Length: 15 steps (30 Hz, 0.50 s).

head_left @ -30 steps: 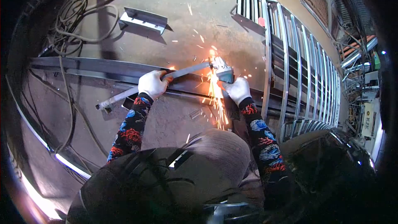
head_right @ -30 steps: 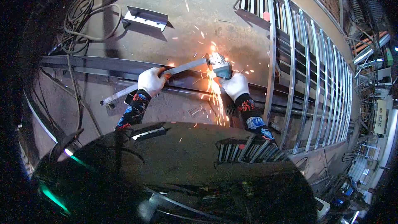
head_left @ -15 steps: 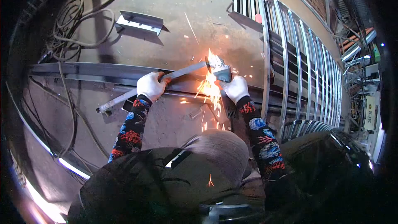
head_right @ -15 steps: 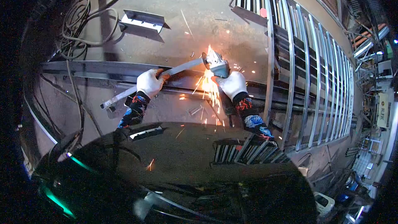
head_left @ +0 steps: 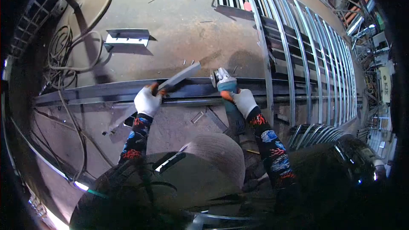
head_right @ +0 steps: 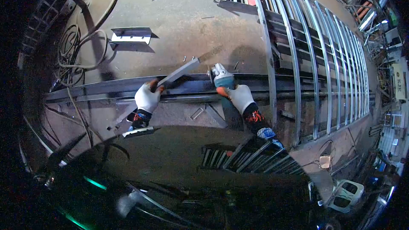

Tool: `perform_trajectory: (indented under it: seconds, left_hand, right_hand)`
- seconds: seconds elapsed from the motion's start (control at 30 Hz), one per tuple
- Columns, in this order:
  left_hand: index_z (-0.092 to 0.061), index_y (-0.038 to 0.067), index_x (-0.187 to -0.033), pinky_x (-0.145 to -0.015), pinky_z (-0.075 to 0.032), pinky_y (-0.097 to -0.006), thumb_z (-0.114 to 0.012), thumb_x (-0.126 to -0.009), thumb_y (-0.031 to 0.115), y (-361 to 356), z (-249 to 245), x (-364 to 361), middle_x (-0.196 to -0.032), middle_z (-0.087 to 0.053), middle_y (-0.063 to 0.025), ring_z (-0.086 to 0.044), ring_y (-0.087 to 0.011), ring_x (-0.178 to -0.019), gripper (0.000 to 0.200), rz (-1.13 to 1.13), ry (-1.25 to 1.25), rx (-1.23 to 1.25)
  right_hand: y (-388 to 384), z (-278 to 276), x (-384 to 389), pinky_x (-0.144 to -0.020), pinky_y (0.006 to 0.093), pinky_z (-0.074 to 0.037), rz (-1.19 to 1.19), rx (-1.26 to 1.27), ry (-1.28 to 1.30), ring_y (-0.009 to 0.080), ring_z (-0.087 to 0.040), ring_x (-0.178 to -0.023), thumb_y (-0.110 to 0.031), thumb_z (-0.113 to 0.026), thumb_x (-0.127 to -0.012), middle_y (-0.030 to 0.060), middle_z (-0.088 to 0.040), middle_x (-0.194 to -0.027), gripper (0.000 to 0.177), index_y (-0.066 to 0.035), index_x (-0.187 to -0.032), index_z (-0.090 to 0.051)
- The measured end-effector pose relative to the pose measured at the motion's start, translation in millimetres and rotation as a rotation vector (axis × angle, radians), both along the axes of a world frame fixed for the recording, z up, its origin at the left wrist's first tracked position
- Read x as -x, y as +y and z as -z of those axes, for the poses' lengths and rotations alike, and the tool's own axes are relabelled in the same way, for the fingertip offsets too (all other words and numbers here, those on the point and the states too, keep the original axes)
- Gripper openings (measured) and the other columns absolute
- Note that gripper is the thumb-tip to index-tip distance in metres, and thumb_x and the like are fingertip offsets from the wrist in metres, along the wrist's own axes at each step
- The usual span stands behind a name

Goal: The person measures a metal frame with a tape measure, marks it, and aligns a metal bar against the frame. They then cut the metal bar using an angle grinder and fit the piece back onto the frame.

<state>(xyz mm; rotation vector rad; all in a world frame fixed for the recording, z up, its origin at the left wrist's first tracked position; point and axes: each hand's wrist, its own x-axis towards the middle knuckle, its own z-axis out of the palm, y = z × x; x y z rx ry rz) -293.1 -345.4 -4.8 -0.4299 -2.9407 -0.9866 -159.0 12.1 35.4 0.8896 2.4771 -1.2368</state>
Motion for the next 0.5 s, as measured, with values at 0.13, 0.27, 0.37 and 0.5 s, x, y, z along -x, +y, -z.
perform_trajectory:
  seconds: [0.13, 0.27, 0.37, 0.5]
  left_hand:
    - [-0.075, 0.010, -0.110, -0.079, -0.057, -0.0427, -0.082, -0.079, 0.035, 5.1, -3.3, -9.2, -0.099, -0.074, -0.0142, -0.072, -0.0353, -0.090, 0.040, -0.035, 0.009, 0.037]
    - [-0.075, 0.009, -0.111, -0.078, -0.057, -0.0429, -0.083, -0.077, 0.032, 3.2, 4.3, -9.5, -0.097, -0.074, -0.0146, -0.072, -0.0349, -0.088, 0.041, -0.035, 0.013, 0.004]
    - [-0.075, 0.009, -0.110, -0.078, -0.057, -0.0431, -0.084, -0.075, 0.030, 1.9, 10.0, -7.7, -0.096, -0.074, -0.0144, -0.072, -0.0349, -0.086, 0.041, -0.029, 0.071, -0.015]
    - [-0.075, 0.011, -0.111, -0.077, -0.057, -0.0429, -0.085, -0.072, 0.027, 11.0, 7.9, -8.5, -0.096, -0.074, -0.0135, -0.071, -0.0344, -0.085, 0.043, -0.059, 0.115, -0.033]
  right_hand:
    - [-4.6, -5.6, 11.0, -0.063, 0.0365, -0.051, 0.052, 0.028, -0.023, 0.0170, -0.065, -0.068, -0.045, -0.084, -0.083, 0.0142, -0.072, -0.077, 0.058, 0.011, -0.094, -0.071]
    - [-3.1, -2.4, 20.9, -0.060, 0.0368, -0.049, 0.055, 0.078, -0.011, 0.0152, -0.063, -0.064, -0.042, -0.083, -0.084, 0.0106, -0.071, -0.074, 0.053, 0.009, -0.092, -0.072]
    - [-2.6, 3.1, 29.9, -0.061, 0.0360, -0.049, 0.070, 0.202, 0.057, 0.0142, -0.062, -0.066, -0.038, -0.083, -0.086, 0.0095, -0.071, -0.077, 0.047, 0.007, -0.093, -0.073]
    - [-12.2, -38.6, 38.2, -0.065, 0.0323, -0.050, 0.096, 0.314, 0.032, 0.0123, -0.063, -0.071, -0.029, -0.080, -0.090, 0.0072, -0.072, -0.084, 0.035, 0.004, -0.099, -0.074]
